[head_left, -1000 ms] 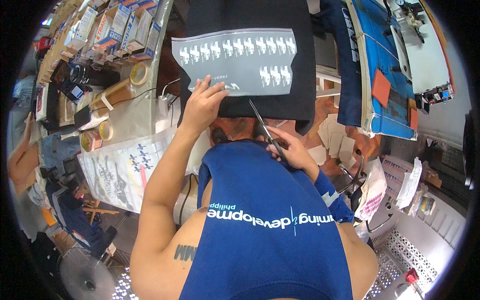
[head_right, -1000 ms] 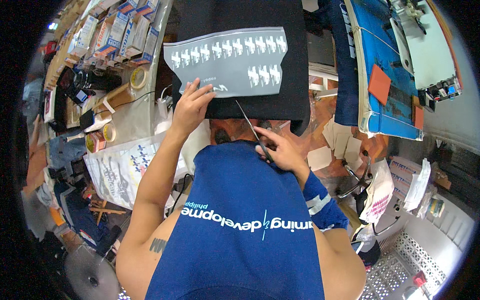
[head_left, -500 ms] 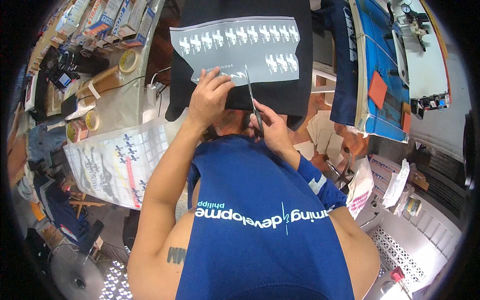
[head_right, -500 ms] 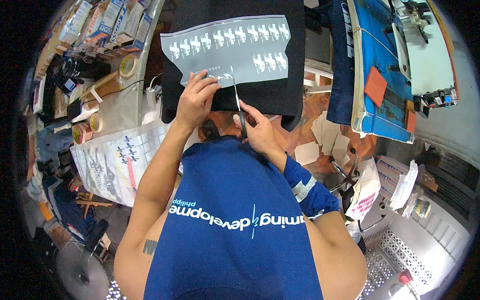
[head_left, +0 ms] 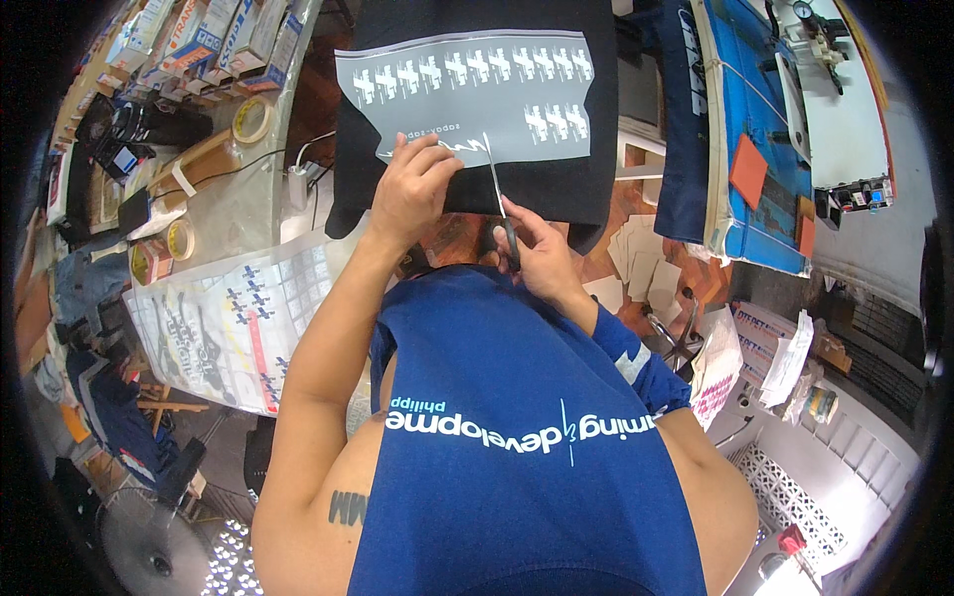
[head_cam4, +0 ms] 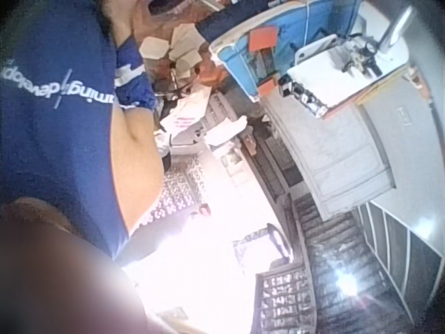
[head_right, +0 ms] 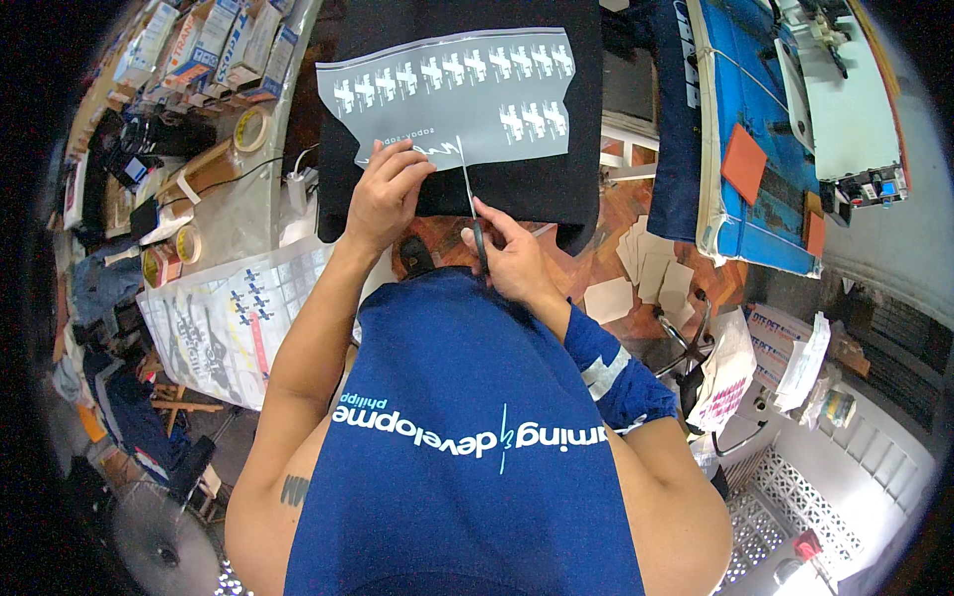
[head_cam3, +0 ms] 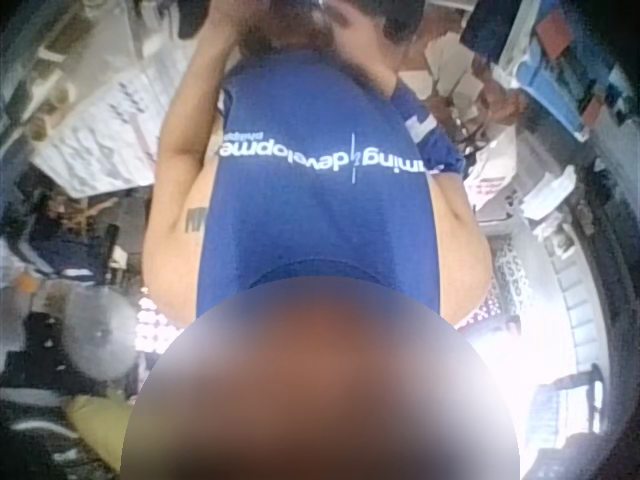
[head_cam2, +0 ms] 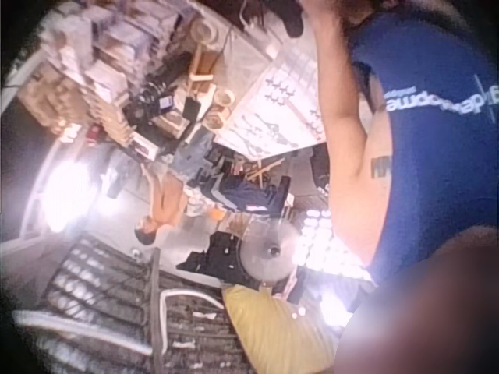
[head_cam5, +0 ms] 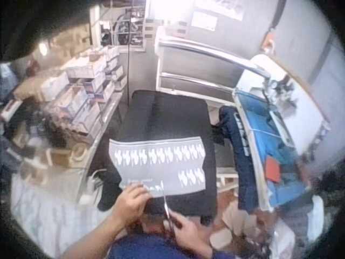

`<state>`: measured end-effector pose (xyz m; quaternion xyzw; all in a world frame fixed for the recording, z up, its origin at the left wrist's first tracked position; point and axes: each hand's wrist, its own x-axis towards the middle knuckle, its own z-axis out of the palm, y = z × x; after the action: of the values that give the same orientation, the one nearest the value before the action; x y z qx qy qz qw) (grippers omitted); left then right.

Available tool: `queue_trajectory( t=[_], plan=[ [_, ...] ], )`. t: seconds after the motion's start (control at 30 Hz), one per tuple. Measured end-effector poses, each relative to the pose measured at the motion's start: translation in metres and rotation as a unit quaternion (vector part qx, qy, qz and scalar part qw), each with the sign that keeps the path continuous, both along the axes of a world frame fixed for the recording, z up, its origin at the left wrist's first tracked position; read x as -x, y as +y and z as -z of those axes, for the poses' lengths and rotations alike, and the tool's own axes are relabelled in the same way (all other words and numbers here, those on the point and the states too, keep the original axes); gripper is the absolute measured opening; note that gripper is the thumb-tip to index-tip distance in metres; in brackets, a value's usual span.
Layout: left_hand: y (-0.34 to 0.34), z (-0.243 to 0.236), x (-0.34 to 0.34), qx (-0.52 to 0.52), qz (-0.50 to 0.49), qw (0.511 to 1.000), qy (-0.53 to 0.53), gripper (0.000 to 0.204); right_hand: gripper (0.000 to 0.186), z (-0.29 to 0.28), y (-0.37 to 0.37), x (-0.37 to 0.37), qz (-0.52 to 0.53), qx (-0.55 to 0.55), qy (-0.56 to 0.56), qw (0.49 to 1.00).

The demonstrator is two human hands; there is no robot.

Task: The person places a black t-shirt on a heat press, aligns a transfer sheet, and operates the press to apply the design. They repeat this process with multiple shirts, cutting transfer sheets with scissors and stacking finished shirts.

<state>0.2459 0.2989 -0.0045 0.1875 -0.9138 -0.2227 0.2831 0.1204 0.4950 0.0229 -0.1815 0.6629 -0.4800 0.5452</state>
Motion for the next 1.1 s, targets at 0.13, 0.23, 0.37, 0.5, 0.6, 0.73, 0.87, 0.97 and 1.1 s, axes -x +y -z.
queue_trajectory(
  t=[0.13, 0.23, 0.37, 0.5, 0.6, 0.73, 0.87, 0.97, 1.1],
  plan=[
    [0.002, 0.006, -0.002, 0.004, 0.003, 1.000, 0.003, 0.015, 0.055, -0.002, -0.004, -0.002, 0.010, -0.031, -0.016, 0.999],
    [0.002, 0.008, -0.004, -0.007, 0.009, 1.000, 0.017, 0.015, 0.053, 0.001, -0.016, 0.001, 0.024, 0.003, 0.022, 0.999],
    [0.000, 0.001, -0.004, -0.026, 0.020, 0.999, 0.040, 0.015, 0.051, 0.008, -0.030, 0.007, 0.040, 0.021, 0.021, 0.999],
    [0.007, -0.012, -0.006, -0.037, 0.007, 0.999, 0.038, 0.018, 0.050, 0.007, -0.029, 0.007, 0.034, -0.013, -0.002, 0.999],
    [0.016, -0.016, -0.007, 0.023, -0.134, 0.989, -0.062, 0.031, 0.052, 0.001, -0.026, 0.005, 0.047, -0.010, -0.034, 0.998],
    [-0.009, -0.013, 0.005, 0.033, -0.111, 0.988, -0.099, 0.043, 0.053, -0.013, -0.021, 0.007, 0.058, -0.003, -0.084, 0.995],
    [-0.071, -0.015, 0.031, 0.015, 0.080, 0.989, -0.127, 0.045, 0.055, -0.024, -0.014, 0.013, 0.045, -0.023, -0.179, 0.983],
    [-0.088, -0.023, 0.039, 0.095, 0.119, 0.979, -0.132, 0.044, 0.055, -0.024, -0.012, 0.014, 0.041, 0.003, -0.222, 0.974],
    [-0.055, -0.025, 0.034, 0.047, 0.093, 0.992, -0.064, 0.037, 0.058, -0.016, -0.016, 0.013, 0.032, 0.003, -0.196, 0.980]
  ],
)
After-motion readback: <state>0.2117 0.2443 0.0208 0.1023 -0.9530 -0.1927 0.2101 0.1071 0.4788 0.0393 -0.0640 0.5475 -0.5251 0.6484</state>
